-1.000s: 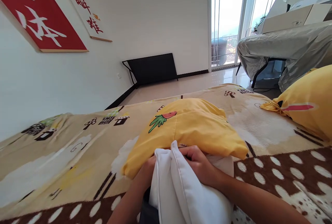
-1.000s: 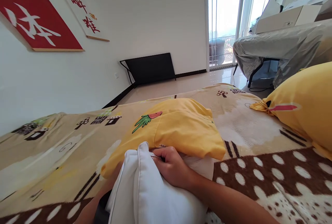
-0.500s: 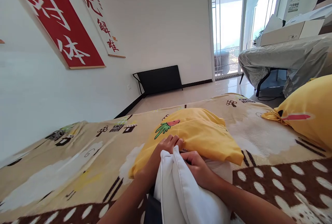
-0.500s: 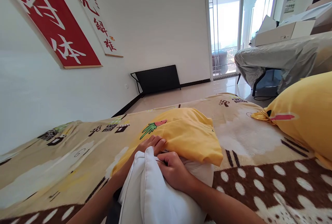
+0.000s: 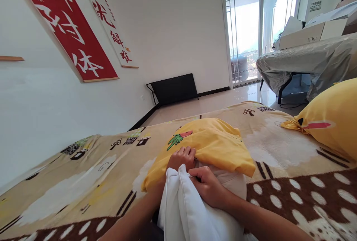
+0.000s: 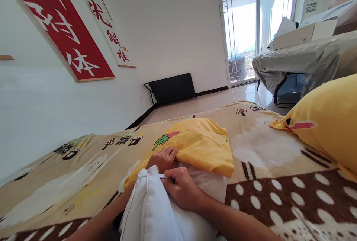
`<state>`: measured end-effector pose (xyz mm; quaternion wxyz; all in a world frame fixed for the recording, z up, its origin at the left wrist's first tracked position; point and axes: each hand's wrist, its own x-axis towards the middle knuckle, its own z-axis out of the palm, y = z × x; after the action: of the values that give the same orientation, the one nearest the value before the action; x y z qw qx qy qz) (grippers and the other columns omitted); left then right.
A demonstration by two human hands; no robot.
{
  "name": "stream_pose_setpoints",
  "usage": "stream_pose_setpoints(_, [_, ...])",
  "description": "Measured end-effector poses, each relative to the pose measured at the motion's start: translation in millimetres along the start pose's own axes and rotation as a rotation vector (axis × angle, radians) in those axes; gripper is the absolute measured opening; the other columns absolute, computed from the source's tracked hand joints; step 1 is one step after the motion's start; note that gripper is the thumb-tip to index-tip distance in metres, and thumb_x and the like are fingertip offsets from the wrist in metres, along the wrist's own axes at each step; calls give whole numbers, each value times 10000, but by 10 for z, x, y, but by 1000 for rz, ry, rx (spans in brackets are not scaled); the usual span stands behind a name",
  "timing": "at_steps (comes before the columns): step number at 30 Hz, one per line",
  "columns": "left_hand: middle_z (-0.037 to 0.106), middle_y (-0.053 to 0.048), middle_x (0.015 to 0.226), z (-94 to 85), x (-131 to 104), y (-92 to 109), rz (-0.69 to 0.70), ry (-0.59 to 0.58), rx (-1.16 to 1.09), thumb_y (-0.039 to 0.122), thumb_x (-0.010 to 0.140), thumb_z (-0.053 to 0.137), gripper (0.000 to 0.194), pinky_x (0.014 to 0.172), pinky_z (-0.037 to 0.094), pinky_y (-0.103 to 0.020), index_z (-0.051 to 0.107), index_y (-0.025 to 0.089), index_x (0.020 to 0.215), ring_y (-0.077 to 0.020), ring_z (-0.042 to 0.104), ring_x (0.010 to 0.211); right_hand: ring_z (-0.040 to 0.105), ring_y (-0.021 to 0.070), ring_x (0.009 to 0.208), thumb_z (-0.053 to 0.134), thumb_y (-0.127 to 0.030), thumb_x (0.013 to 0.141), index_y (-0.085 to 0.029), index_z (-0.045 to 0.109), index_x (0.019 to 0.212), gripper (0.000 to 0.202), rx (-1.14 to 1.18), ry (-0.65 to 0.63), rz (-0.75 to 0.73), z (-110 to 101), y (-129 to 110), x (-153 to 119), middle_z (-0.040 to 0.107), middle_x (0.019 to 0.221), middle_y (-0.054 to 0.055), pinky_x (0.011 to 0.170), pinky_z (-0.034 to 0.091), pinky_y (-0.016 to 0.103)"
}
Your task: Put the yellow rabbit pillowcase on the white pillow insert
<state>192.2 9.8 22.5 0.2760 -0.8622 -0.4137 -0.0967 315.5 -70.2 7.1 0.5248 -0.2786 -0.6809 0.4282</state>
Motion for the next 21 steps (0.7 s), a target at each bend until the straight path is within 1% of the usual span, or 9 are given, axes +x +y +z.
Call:
stream_pose_setpoints(2, [629,-120,842,-15,-26,-31,7,-31,30,125,850,385,266,582,349,-316,638,158,926,-243,568,760,201,73,577,484,-228,813,-168,273,549,343,-5,-7,1,-5,-26,-9,248,560,-47,514,164,243])
stream_pose_setpoints(5, [627,-110,791,-93,-71,-95,31,-83,30,92,870,320,337,605,341,-326,641,167,937,-223,563,715,206,72,576,481,-241,818,-168,281,551,341,-13,-7,-2,-5,-52,-24,256,562,-47,516,170,243])
stream_pose_setpoints(8, [638,-115,842,-264,-48,-159,38,-116,-9,98,876,314,343,648,358,-337,631,170,986,-238,579,775,217,74,583,476,-256,825,-168,300,558,331,10,-21,-6,0,-54,-34,271,573,-44,522,181,241])
stream_pose_setpoints(10, [644,-123,877,-412,21,-191,-19,-135,-71,132,873,354,300,638,366,-330,634,164,975,-253,591,797,227,74,586,473,-280,833,-167,315,562,333,41,-42,4,-7,-39,-30,282,578,-42,521,187,239])
stream_pose_setpoints(13, [661,-105,854,-602,164,-206,-148,-156,-231,222,865,426,232,606,380,-291,649,169,900,-234,608,775,240,75,583,482,-339,835,-167,335,558,357,87,-45,25,-48,3,-1,292,575,-40,515,193,235])
stream_pose_setpoints(15, [673,-71,819,-666,249,-195,-198,-150,-364,272,866,438,235,610,400,-260,656,185,867,-192,611,743,257,79,589,498,-390,826,-163,363,553,380,120,-32,42,-88,34,26,315,572,-36,518,213,230])
stream_pose_setpoints(18, [683,-46,831,-665,327,-172,-236,-93,-591,271,846,442,227,668,433,-232,651,184,837,-154,609,747,294,89,603,523,-467,805,-153,432,554,413,143,-26,63,-126,63,53,376,570,-27,529,258,225])
stream_pose_setpoints(21, [676,-48,810,-622,351,-167,-284,-38,-748,261,810,450,196,683,445,-248,614,162,848,-156,598,717,320,92,602,541,-483,792,-141,484,553,421,153,-28,68,-126,84,60,428,573,-19,537,288,225])
